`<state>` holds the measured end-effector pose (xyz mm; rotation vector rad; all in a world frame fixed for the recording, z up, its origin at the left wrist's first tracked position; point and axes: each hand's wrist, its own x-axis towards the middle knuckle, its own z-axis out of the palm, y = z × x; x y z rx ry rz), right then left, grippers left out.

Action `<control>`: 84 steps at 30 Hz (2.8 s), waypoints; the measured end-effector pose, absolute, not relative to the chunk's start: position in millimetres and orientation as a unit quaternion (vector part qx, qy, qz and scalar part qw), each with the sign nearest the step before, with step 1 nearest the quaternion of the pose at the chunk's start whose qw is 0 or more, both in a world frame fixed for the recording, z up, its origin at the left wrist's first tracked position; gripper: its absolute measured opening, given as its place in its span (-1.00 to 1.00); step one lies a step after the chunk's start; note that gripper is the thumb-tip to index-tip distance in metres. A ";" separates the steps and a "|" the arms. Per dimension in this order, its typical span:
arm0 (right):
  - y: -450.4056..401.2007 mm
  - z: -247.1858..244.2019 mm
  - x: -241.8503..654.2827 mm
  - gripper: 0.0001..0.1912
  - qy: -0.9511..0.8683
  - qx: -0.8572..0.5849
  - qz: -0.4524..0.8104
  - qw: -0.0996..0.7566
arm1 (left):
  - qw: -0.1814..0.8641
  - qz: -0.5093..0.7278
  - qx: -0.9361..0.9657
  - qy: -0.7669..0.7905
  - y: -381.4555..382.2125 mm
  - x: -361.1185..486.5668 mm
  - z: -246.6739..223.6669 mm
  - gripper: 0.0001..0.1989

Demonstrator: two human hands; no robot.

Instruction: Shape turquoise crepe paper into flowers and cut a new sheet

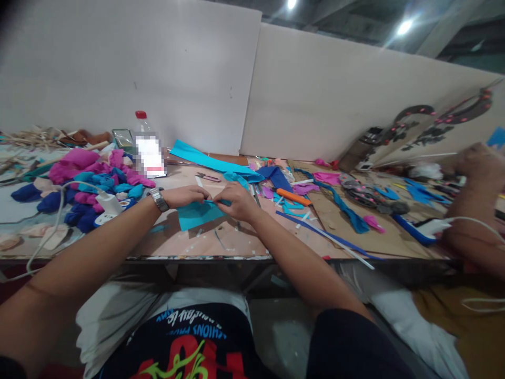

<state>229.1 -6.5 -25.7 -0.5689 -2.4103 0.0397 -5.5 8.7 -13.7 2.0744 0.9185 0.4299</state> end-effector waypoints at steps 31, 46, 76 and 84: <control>-13.5 -25.5 222.2 -0.92 -0.903 -0.316 0.023 0.291 | 0.252 0.180 0.872 0.379 -3.3 3.1 -7.4 -0.62; -11.3 -28.9 223.3 -0.90 -0.896 -0.344 0.043 0.279 | 0.175 0.213 0.893 0.356 -10.1 7.7 -5.0 -0.66; -9.3 -31.4 225.3 -0.95 -0.886 -0.337 0.049 0.315 | 0.127 0.207 0.904 0.351 -7.0 7.9 -13.9 -0.76; -8.1 -31.8 225.0 -0.94 -0.885 -0.330 0.049 0.324 | 0.124 0.205 0.903 0.356 -8.2 7.6 -10.8 -0.79</control>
